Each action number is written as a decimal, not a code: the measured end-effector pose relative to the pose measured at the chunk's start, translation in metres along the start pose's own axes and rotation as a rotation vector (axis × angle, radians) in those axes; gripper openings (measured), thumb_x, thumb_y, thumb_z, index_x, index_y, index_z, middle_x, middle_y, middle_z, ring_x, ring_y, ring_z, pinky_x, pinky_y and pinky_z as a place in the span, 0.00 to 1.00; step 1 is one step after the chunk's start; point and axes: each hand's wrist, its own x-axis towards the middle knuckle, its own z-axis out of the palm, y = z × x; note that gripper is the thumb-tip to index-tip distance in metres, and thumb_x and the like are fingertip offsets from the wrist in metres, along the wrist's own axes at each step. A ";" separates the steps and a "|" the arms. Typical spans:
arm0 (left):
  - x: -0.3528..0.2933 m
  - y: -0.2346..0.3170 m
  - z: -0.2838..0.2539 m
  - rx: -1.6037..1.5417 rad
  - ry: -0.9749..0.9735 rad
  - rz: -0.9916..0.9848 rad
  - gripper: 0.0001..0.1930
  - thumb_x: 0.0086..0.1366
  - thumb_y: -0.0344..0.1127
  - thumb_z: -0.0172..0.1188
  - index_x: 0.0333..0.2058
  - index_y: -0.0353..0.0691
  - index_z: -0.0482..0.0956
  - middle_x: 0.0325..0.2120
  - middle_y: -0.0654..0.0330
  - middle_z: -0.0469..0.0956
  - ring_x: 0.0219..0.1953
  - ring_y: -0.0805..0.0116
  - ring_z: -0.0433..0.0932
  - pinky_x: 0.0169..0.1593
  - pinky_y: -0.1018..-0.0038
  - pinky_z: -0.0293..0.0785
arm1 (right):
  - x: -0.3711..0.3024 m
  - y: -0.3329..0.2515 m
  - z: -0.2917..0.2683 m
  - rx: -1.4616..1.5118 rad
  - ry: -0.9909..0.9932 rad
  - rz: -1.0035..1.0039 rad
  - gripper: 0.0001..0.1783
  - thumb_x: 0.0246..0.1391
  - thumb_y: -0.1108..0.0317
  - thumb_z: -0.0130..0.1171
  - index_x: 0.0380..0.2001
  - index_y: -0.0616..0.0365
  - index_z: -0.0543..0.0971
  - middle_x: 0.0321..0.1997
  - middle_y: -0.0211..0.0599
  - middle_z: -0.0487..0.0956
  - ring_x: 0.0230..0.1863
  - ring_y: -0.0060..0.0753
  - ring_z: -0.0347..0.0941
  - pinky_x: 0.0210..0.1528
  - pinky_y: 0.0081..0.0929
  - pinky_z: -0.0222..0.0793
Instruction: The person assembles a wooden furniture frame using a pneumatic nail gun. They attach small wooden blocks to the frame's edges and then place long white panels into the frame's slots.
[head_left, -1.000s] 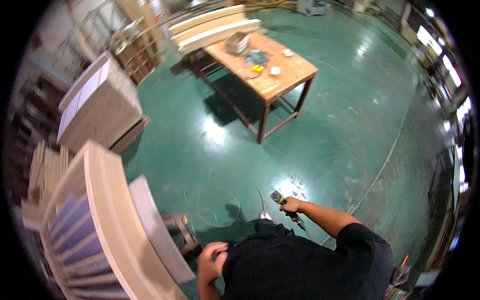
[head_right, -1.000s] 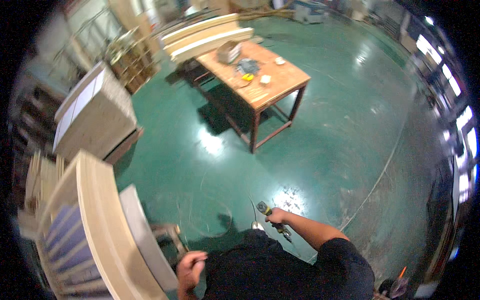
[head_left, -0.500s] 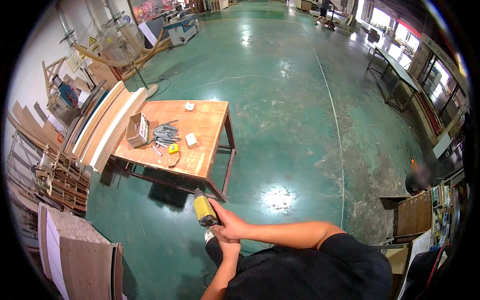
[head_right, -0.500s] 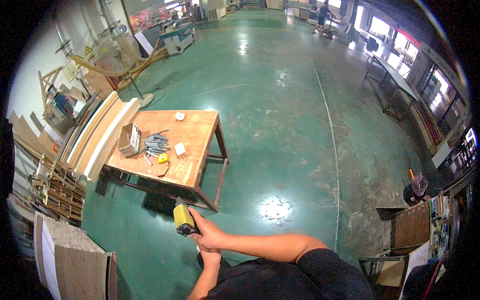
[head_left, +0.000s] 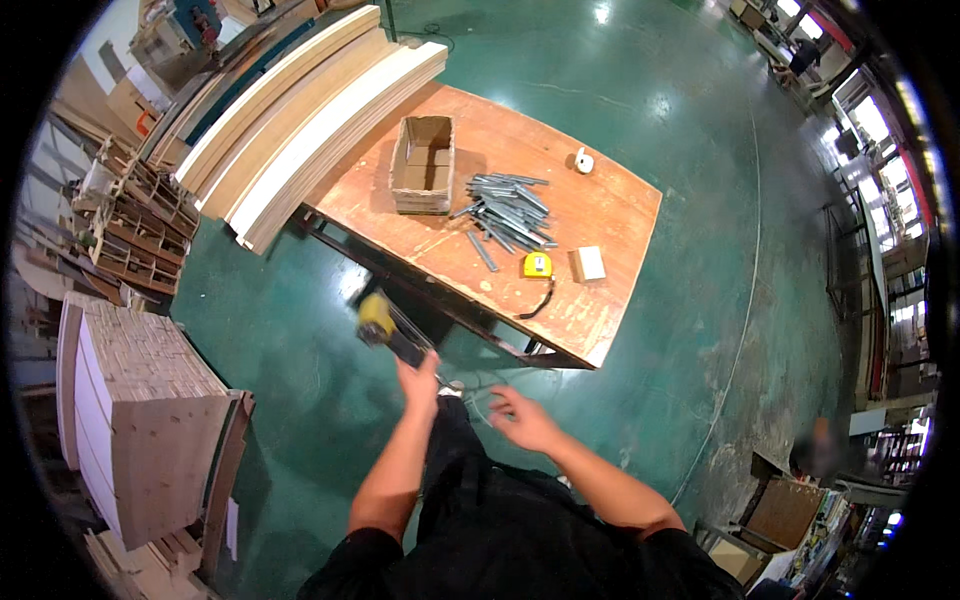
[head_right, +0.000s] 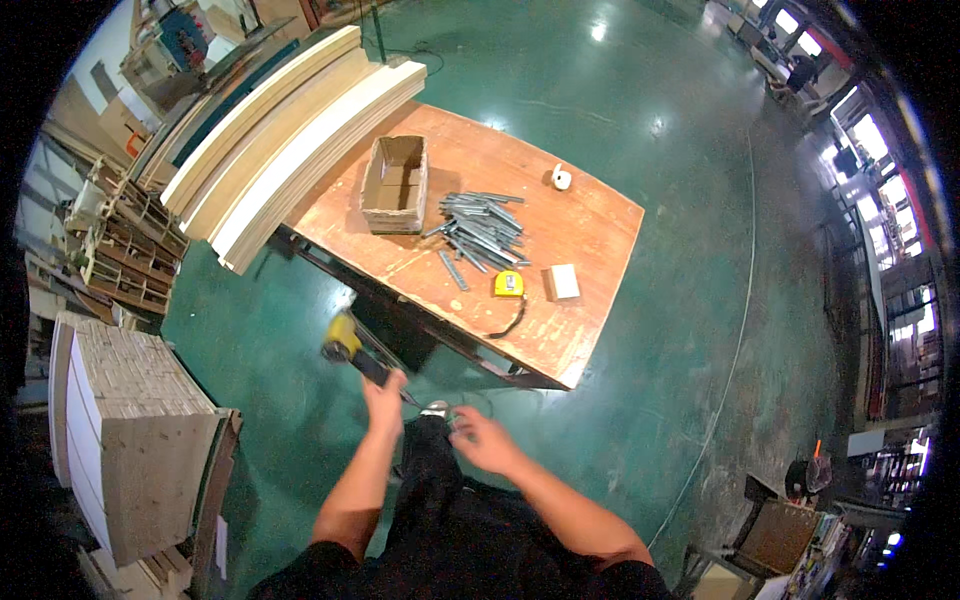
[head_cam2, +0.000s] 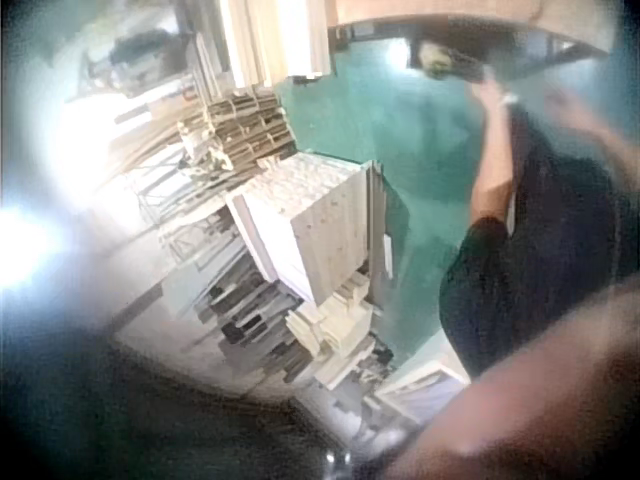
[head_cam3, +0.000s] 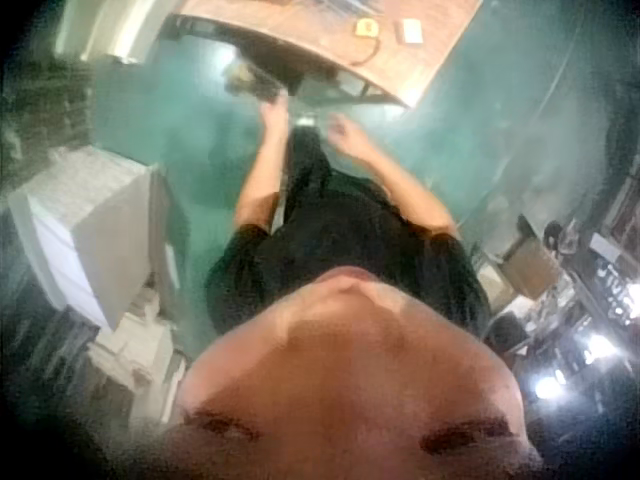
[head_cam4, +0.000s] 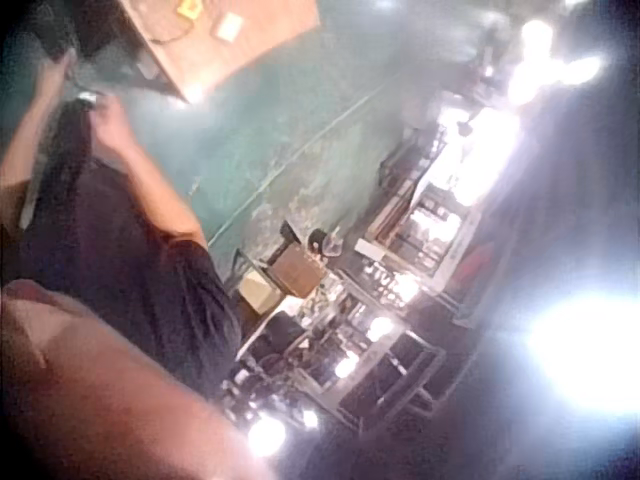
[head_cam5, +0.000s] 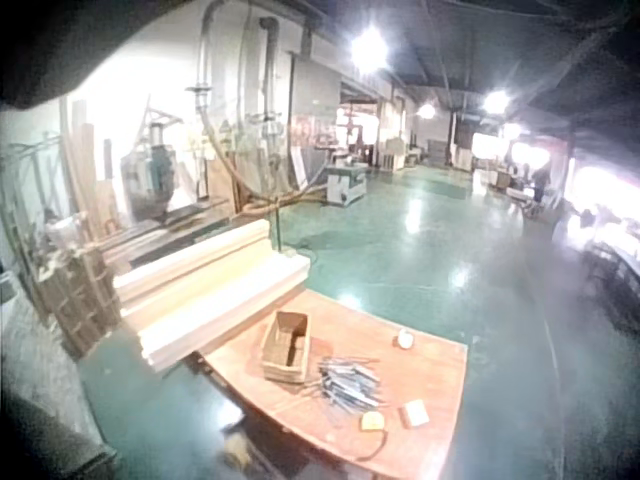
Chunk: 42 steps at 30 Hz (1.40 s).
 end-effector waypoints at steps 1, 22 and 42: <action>0.050 0.005 -0.022 0.024 0.087 0.132 0.38 0.59 0.24 0.64 0.67 0.35 0.57 0.43 0.57 0.75 0.35 0.73 0.75 0.40 0.75 0.73 | 0.000 0.013 0.005 -0.009 0.023 0.116 0.29 0.57 0.64 0.62 0.60 0.57 0.68 0.50 0.50 0.81 0.48 0.44 0.81 0.52 0.36 0.75; 0.453 0.189 -0.005 1.317 0.100 -0.048 0.34 0.61 0.48 0.67 0.61 0.44 0.63 0.59 0.41 0.69 0.60 0.38 0.70 0.59 0.42 0.68 | -0.109 0.061 0.067 -0.092 0.285 0.845 0.29 0.54 0.50 0.62 0.55 0.55 0.77 0.51 0.51 0.81 0.53 0.53 0.77 0.54 0.44 0.72; 0.162 -0.014 0.046 1.135 -0.851 1.114 0.20 0.62 0.47 0.57 0.42 0.36 0.80 0.31 0.51 0.80 0.36 0.54 0.80 0.44 0.57 0.76 | -0.247 0.213 0.189 0.383 0.909 1.129 0.16 0.50 0.53 0.59 0.36 0.50 0.84 0.37 0.42 0.84 0.42 0.48 0.80 0.45 0.44 0.74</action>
